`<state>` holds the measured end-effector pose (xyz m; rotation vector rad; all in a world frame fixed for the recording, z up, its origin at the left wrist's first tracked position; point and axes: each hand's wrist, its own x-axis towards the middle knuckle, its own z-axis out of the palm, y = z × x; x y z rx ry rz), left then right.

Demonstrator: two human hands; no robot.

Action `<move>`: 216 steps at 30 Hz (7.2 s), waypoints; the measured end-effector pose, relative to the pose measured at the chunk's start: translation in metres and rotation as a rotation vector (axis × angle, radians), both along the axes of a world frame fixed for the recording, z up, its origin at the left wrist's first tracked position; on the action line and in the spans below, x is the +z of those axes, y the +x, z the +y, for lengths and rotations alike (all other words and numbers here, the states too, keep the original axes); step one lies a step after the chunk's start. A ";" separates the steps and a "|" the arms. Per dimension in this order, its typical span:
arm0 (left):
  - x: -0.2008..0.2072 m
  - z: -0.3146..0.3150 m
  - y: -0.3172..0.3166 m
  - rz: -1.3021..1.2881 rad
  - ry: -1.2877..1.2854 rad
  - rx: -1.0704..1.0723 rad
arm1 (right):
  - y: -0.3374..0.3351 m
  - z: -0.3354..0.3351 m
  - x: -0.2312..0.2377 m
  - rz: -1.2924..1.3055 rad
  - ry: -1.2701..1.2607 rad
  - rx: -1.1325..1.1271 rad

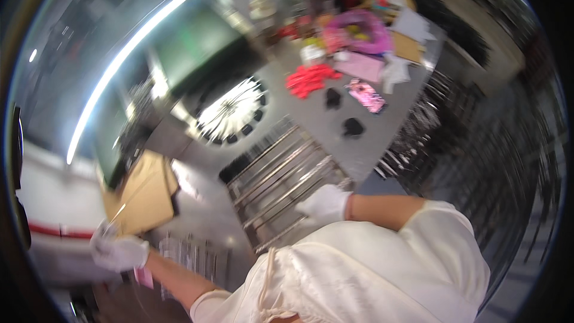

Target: The person assembles small black components onto metal racks by hand, repeatedly picking up parts and placing them into slots. The person also handles clear plastic hangers and adjusts items on the stainless steel workbench.

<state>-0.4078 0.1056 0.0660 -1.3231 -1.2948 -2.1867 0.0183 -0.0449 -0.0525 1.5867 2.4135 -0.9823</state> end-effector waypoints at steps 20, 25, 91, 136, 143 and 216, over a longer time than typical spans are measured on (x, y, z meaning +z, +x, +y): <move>-0.178 0.037 0.010 -0.671 -0.941 -0.748 | 0.024 -0.026 -0.016 -0.011 0.183 0.024; -0.247 0.073 -0.012 -0.932 -1.219 -0.721 | 0.033 -0.027 -0.013 -0.065 0.179 0.032; -0.268 0.009 0.114 -1.186 -1.310 -0.855 | 0.018 0.011 0.007 0.061 0.280 0.087; -0.270 -0.031 0.165 0.115 -1.386 -0.161 | -0.006 0.212 -0.058 -0.134 0.625 -0.051; -0.232 -0.072 0.131 -0.003 -1.179 -0.692 | -0.187 0.182 -0.069 0.424 0.756 0.076; -0.126 -0.425 -0.187 -0.949 -0.691 -0.092 | -0.487 -0.042 -0.070 0.064 -0.081 0.584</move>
